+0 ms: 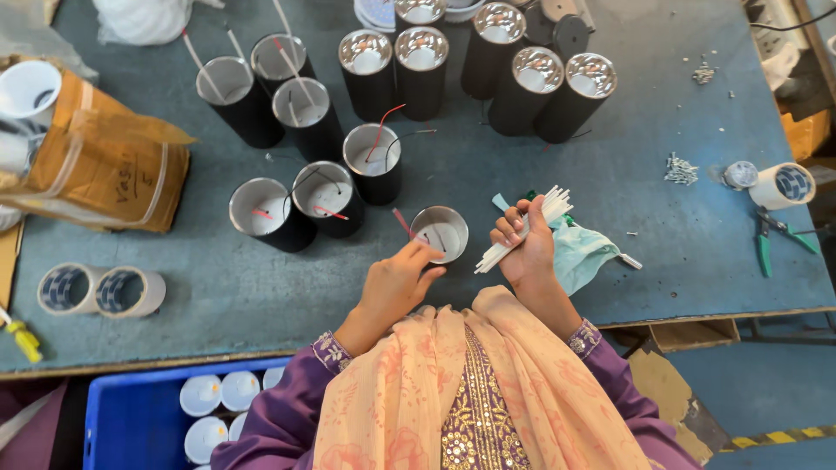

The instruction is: The person inserts white plastic sticks into black cylindrical containers that have wires inside. The person handles the cylinders and sticks one at a time, placing the sticks into the openings and adjusting them by hand.

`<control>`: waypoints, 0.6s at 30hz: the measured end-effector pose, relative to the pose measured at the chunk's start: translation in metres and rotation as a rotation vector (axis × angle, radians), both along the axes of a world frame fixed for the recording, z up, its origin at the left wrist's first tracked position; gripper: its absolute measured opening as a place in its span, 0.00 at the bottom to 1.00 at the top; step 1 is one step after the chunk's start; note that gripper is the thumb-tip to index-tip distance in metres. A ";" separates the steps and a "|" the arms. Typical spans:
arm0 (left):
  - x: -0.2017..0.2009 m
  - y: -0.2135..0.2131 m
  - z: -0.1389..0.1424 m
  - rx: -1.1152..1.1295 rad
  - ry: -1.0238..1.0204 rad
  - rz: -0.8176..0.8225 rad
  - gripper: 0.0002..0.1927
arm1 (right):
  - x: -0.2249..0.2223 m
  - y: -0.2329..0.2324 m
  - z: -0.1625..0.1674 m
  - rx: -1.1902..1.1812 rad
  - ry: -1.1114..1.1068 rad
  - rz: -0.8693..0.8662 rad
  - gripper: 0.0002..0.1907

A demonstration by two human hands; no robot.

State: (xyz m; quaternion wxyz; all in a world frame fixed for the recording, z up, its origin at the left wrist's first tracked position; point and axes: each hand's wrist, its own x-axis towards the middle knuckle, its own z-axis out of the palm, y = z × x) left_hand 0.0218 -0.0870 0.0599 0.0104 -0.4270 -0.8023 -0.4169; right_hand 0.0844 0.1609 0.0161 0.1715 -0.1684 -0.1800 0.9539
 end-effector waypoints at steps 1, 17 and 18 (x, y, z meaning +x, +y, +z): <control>0.002 0.000 0.011 -0.001 -0.087 0.007 0.11 | -0.002 -0.006 0.000 0.008 -0.008 0.013 0.19; 0.007 -0.012 0.033 0.066 -0.284 0.119 0.07 | -0.002 -0.052 0.002 0.433 -0.116 0.233 0.20; 0.005 -0.013 0.033 0.072 -0.270 0.123 0.07 | 0.000 -0.050 0.001 0.471 -0.121 0.266 0.18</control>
